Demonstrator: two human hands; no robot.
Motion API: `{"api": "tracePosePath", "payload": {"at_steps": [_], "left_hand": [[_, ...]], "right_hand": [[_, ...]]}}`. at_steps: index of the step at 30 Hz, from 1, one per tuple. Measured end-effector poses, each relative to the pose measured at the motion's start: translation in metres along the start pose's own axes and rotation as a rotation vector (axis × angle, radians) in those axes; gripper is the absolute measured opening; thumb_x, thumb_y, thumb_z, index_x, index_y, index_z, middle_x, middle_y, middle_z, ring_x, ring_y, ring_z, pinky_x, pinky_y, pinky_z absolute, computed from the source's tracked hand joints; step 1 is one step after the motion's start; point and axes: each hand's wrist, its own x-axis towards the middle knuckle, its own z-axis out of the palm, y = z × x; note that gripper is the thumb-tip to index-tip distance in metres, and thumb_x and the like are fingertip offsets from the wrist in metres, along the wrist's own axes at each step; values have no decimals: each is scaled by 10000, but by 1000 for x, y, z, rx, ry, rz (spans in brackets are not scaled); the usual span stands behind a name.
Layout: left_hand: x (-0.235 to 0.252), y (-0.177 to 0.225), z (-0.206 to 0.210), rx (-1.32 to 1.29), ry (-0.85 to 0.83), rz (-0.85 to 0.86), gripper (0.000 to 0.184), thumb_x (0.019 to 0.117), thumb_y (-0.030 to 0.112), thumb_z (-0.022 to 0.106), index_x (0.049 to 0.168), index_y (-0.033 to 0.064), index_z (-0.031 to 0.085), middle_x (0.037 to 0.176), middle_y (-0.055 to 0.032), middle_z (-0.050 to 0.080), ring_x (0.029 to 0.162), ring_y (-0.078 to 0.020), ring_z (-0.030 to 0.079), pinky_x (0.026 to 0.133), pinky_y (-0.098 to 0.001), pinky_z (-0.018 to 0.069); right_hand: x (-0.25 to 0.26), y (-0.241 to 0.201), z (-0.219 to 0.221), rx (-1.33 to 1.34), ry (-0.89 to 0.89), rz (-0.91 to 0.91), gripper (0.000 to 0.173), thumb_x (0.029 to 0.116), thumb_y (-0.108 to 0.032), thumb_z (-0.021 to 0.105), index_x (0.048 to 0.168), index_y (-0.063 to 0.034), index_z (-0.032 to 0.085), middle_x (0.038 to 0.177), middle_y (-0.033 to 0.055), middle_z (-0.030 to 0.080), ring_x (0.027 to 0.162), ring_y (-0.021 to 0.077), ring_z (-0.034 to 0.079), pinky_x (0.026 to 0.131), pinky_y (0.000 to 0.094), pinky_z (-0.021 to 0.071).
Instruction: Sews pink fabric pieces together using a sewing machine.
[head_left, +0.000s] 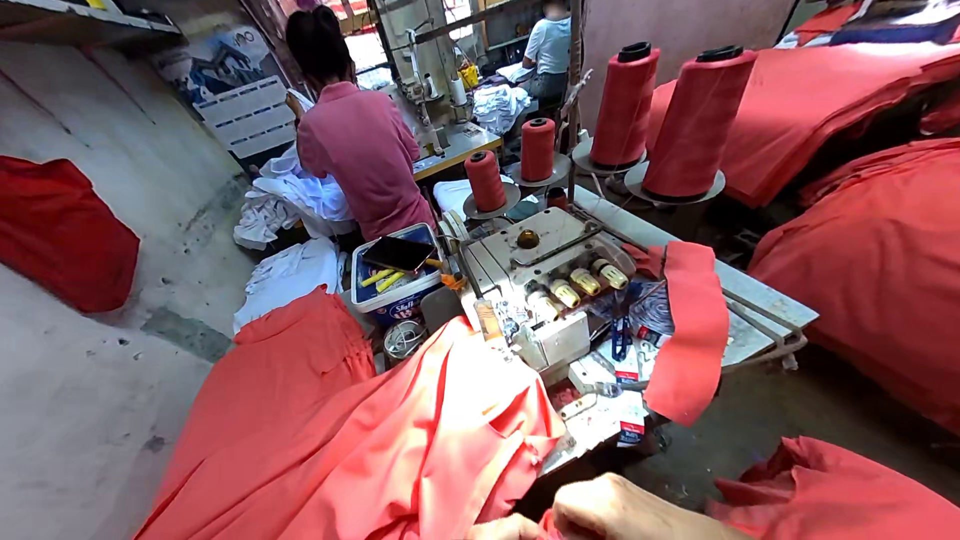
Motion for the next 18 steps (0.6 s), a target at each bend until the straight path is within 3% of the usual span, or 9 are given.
{"api": "tracePosePath", "payload": {"at_steps": [3,6,9,12,16,18], "left_hand": [[4,5,-11,200,-26,31,139,939,8,620,938,-84,725,856,-151,740,809,-112,712,799,-256,571],[9,16,-32,348,-160,48,173,974,128,624,969,5,745,826,-90,741,758,-116,712,727,-281,583],[18,37,-59,436,-278,-21,246,871,237,728,1042,60,717,813,-59,727,703,-123,693,628,-313,573],[31,53,-85,583,-315,-20,289,818,188,737,1064,41,709,874,-83,717,754,-181,694,674,-364,583],[70,59,-95,756,-107,107,123,882,124,674,921,21,729,860,-98,705,806,-170,684,757,-320,560],[91,55,-94,794,56,78,124,900,133,659,857,27,706,799,-68,664,747,-123,644,692,-293,537]], "right_hand": [[-2,11,14,-76,96,-56,147,992,-121,609,1042,-9,690,760,114,698,657,220,700,607,381,580],[-5,20,30,-84,182,-139,175,1004,-107,569,978,-35,727,788,75,709,722,156,697,673,290,575],[-6,22,39,-35,262,-85,163,1005,-86,549,960,-21,692,778,87,684,706,137,670,663,244,550],[-3,25,50,55,378,6,178,1017,-103,538,976,2,677,774,94,672,694,77,636,677,161,516],[21,23,52,182,629,87,201,1001,-74,534,973,54,687,833,100,703,767,-1,647,742,113,512],[38,24,44,155,768,130,188,976,-66,558,963,48,707,925,96,703,886,-3,642,835,119,505]]}}
